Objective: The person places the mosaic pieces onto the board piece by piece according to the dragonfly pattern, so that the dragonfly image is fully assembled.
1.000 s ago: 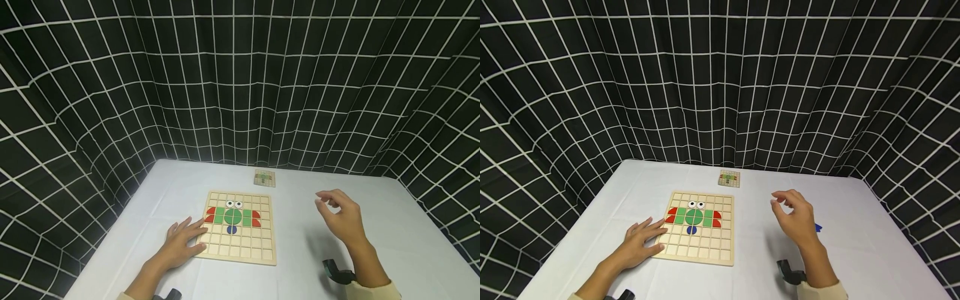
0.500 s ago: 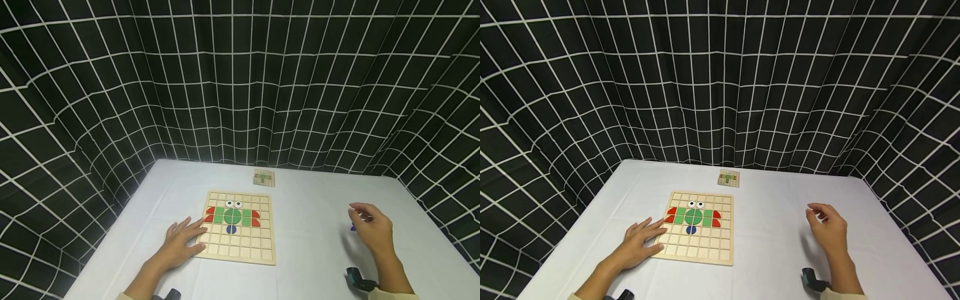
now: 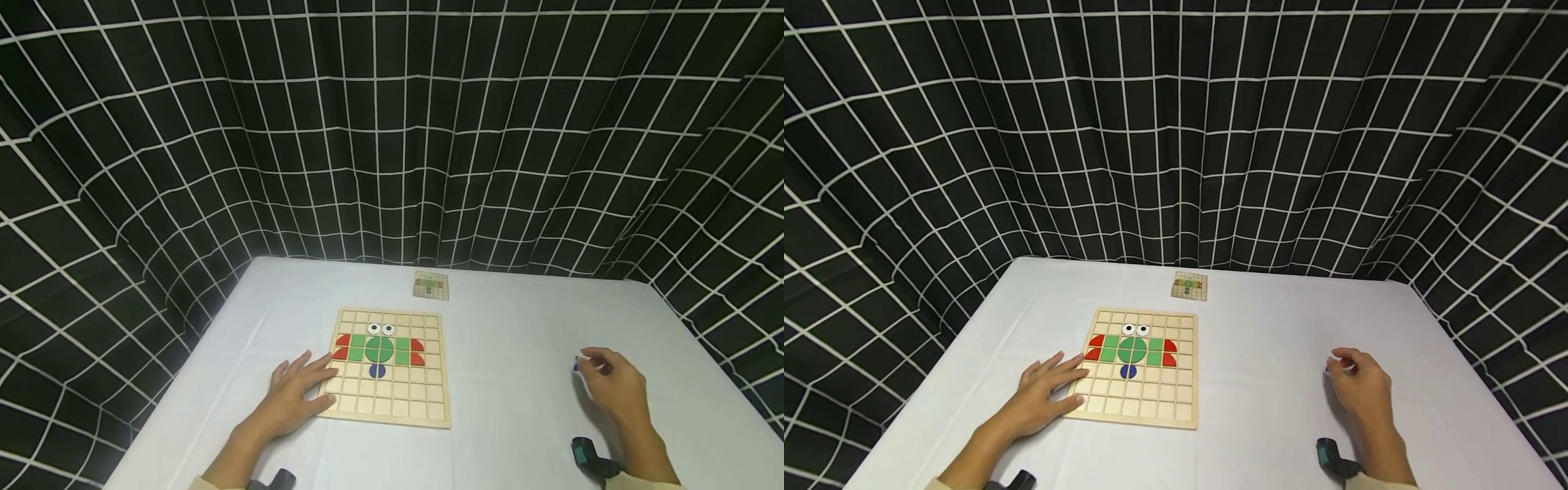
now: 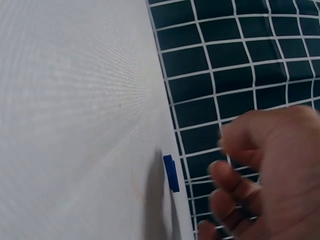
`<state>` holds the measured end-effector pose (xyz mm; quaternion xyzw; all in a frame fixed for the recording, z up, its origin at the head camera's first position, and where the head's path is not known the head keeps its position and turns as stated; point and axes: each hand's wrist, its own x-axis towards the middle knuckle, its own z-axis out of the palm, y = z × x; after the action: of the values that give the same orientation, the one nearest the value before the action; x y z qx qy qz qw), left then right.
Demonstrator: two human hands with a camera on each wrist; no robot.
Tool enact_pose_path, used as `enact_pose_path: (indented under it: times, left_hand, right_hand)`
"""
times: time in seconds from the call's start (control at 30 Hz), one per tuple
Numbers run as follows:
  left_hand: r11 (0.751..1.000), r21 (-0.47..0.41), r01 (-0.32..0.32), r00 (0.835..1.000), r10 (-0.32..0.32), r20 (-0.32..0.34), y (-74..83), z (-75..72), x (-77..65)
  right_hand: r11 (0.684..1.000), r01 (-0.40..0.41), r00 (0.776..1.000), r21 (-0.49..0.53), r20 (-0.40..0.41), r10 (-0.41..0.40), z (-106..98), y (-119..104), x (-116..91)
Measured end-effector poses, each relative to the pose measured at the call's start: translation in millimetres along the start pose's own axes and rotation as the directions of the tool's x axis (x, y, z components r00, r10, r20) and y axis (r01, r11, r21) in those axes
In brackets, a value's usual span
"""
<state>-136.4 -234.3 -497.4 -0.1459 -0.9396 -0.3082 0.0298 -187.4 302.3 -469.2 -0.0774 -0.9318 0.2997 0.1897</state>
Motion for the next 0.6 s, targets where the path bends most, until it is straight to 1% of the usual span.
enact_pose_path:
  times: [0.1,0.27,0.47,0.6]
  left_hand:
    - [1.000,0.010,-0.004,1.000,0.004,0.000,-0.2,-0.1,0.8]
    - [1.000,0.003,-0.002,1.000,0.002,0.004,-0.9,-0.4,0.8]
    - [1.000,0.004,0.003,1.000,-0.003,0.014,-0.8,-0.5,-1.3]
    - [1.000,0.008,-0.004,1.000,0.004,0.008,-0.8,-0.2,-0.4]
  right_hand:
    - [0.999,-0.026,0.998,-0.040,0.054,0.028,3.6,6.8,-1.5]
    - [0.991,-0.095,0.992,-0.089,0.076,0.102,5.6,8.5,-0.7]
    - [0.969,-0.199,0.966,-0.148,0.139,0.220,3.0,9.8,1.9]
    - [0.962,-0.211,0.959,-0.171,0.153,0.237,3.6,11.9,3.7]
